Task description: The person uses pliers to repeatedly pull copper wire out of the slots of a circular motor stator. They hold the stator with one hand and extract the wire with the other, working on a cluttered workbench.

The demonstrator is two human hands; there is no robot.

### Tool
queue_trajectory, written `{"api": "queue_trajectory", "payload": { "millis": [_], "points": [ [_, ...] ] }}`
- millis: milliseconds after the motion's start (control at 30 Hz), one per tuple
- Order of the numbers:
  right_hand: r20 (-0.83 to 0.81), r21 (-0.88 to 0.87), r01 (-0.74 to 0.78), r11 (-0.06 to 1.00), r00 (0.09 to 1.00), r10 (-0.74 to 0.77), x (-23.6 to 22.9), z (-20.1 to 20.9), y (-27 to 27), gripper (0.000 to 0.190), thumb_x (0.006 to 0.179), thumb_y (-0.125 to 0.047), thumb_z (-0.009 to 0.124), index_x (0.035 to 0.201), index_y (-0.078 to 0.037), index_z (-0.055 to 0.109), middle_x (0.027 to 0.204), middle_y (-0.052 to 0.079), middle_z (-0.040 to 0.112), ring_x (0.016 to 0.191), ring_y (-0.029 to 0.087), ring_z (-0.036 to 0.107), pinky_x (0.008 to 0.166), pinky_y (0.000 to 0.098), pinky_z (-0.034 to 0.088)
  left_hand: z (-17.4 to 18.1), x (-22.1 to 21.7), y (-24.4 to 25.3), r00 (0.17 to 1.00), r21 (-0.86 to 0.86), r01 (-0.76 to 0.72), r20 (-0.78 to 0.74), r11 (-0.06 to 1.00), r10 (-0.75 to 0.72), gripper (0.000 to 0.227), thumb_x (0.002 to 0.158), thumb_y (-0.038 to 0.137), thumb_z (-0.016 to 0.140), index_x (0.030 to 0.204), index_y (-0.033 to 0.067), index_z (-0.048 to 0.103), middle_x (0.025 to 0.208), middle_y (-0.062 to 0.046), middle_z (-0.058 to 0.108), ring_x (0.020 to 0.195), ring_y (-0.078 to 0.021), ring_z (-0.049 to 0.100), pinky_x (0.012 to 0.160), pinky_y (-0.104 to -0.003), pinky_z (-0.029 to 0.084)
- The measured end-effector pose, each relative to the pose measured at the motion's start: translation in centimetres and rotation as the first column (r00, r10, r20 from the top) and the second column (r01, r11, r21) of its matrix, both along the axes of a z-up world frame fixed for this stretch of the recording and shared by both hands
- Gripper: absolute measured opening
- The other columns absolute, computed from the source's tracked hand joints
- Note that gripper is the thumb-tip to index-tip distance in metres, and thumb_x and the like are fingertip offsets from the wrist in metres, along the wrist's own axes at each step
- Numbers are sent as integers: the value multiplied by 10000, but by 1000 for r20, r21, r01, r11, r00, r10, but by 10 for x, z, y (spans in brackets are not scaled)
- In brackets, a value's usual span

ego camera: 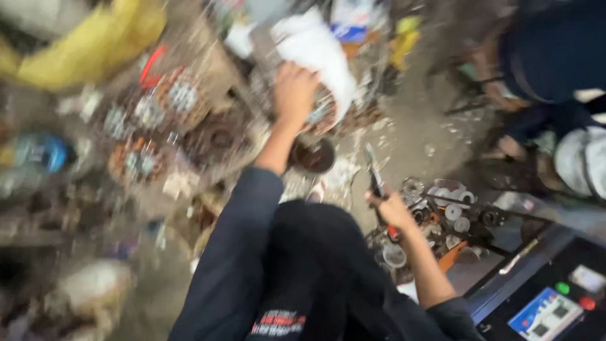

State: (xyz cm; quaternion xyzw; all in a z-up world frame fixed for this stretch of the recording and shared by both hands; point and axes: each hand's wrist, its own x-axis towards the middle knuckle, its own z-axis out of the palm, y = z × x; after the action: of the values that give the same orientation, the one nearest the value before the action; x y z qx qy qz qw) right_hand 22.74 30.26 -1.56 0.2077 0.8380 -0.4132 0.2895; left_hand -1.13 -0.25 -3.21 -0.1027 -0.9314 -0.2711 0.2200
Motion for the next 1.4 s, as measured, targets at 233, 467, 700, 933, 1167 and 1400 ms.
{"api": "queue_trajectory", "payload": {
  "millis": [233,467,700,933,1167,1400],
  "points": [
    [222,-43,648,761,749,-625,118,-160,55,424,842,-353,770,947,57,745,754,153,674,611,284,618,588,452,500,1,3,-5,995,11,-19,94,1000,18,288,985,328,675,970,57,771,1048,-148,710,1041,-368,598,927,-472,458],
    [642,137,763,631,417,-644,212,-160,40,556,882,-342,750,1244,68,652,937,187,681,749,348,624,642,512,491,3,1,-6,991,18,-15,132,1000,13,384,1043,386,611,1043,39,776,1159,-147,720,1093,-387,590,966,-495,451],
    [538,-5,859,511,433,-723,211,-137,37,511,844,-404,714,1109,31,757,897,151,700,724,287,581,613,468,459,-6,0,-8,986,-79,-73,142,994,84,420,1045,410,613,1059,24,779,1137,-203,706,1103,-415,586,956,-516,449],
    [272,-132,805,578,590,-760,146,-165,67,294,895,-241,659,881,52,685,773,193,592,589,269,539,553,463,424,-16,2,-13,969,-3,-211,134,977,210,410,1086,376,606,1047,-4,755,1067,-246,680,1058,-441,555,948,-541,436],
    [145,-317,714,624,687,-712,58,-162,73,156,895,-133,694,996,-15,679,833,84,660,680,211,619,633,388,508,-38,16,-13,827,126,-552,209,825,521,427,1025,399,530,1182,53,725,1180,-204,668,1141,-403,545,996,-503,413],
    [90,-378,336,863,941,-327,7,-92,34,259,939,-136,763,1118,44,713,937,91,719,807,165,670,743,340,521,2,4,-21,935,70,-334,147,940,322,423,993,441,602,1109,64,756,1164,-170,684,1132,-356,561,960,-502,433]
  ]
}}
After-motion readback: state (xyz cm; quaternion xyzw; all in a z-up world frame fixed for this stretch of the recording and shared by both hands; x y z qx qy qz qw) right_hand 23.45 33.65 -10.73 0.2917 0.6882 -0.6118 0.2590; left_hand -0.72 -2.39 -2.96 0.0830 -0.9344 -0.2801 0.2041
